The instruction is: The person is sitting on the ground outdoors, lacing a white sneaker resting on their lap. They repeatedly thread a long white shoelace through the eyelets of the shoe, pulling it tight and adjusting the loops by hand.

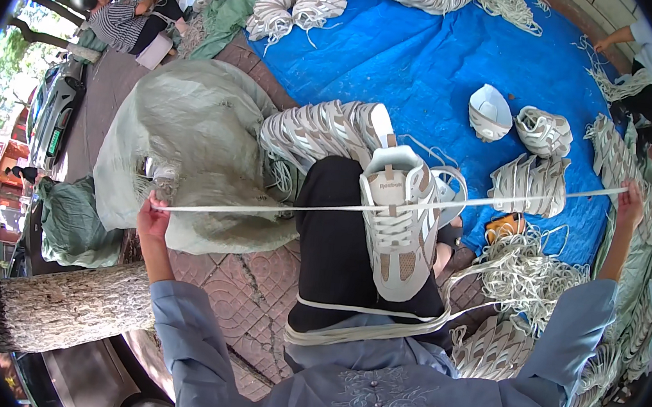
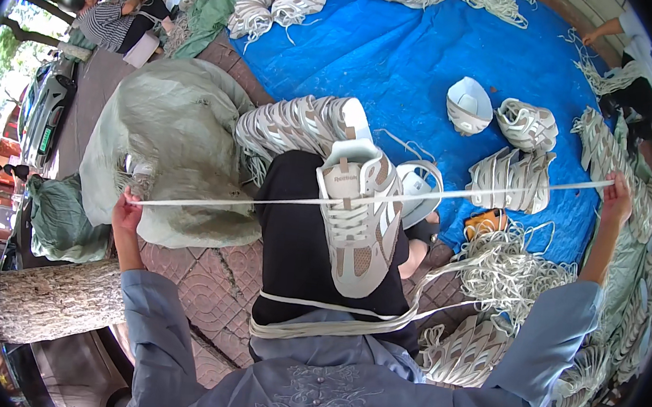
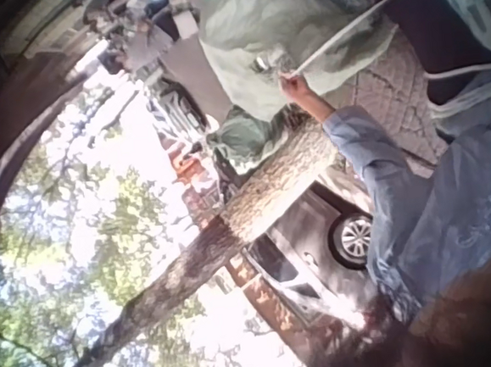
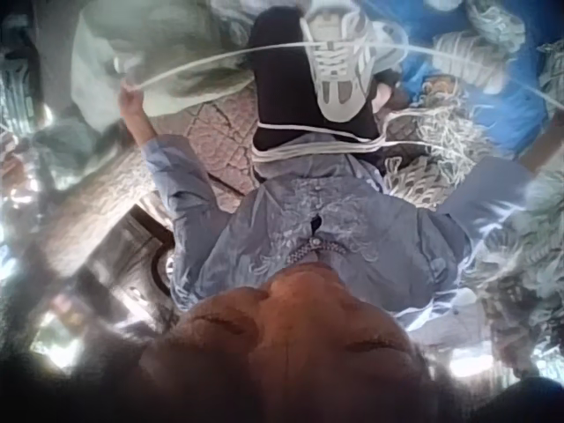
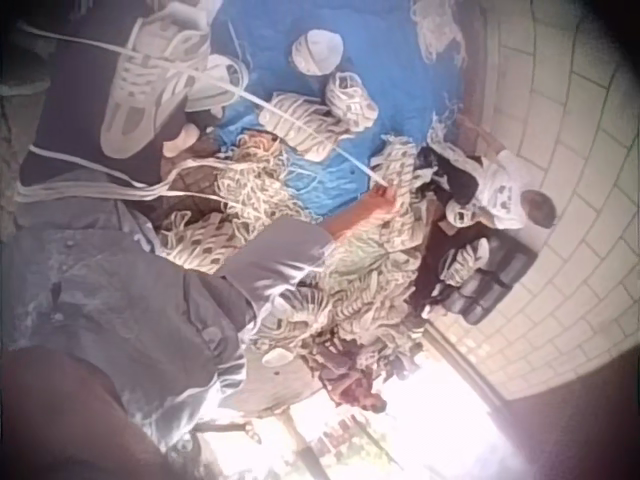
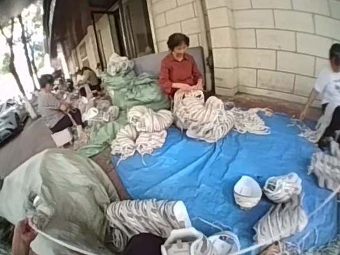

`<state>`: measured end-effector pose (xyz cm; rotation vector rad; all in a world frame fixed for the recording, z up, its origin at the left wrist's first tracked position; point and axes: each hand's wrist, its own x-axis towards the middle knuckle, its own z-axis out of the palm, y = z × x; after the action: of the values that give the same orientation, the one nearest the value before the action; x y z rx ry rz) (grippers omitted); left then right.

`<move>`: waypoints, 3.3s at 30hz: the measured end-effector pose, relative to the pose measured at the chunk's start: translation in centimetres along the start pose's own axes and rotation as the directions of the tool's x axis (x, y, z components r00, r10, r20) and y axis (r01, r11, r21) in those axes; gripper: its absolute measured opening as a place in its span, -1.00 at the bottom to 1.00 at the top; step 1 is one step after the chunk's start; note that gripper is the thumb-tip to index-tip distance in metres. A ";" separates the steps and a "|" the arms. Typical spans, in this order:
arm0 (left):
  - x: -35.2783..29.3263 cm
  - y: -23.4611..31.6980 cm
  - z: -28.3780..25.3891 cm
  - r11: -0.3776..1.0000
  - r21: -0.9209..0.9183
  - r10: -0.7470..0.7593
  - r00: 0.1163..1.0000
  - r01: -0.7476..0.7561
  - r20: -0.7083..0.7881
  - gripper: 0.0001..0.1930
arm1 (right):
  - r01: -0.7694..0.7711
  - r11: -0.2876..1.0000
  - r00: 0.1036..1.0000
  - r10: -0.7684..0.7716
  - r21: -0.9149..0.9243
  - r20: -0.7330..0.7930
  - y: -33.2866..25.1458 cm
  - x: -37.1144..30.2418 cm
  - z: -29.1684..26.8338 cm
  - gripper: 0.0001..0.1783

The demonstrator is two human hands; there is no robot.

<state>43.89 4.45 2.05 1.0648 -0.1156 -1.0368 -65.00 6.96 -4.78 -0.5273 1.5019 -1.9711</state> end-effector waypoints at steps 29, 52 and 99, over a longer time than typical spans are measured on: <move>12.3 5.7 -8.8 0.861 0.493 0.282 0.925 -0.126 -0.255 -0.83 | 0.080 0.997 0.994 -0.078 0.018 -0.077 -4.7 0.8 -4.0 -0.70; -20.4 -27.7 16.8 0.124 0.452 -0.001 0.455 -0.883 0.890 -0.93 | 0.050 0.696 0.357 0.658 -0.716 0.664 6.0 -39.1 38.8 -0.94; -22.6 -27.7 23.8 -0.091 0.484 -0.394 0.477 -0.871 0.786 -0.89 | 0.589 0.713 0.467 0.085 -0.381 0.880 7.2 -36.3 32.9 -0.93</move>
<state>0.99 3.12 2.04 1.5512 -2.3518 -0.7116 -15.63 6.18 -0.81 -1.8713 1.3627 -0.8878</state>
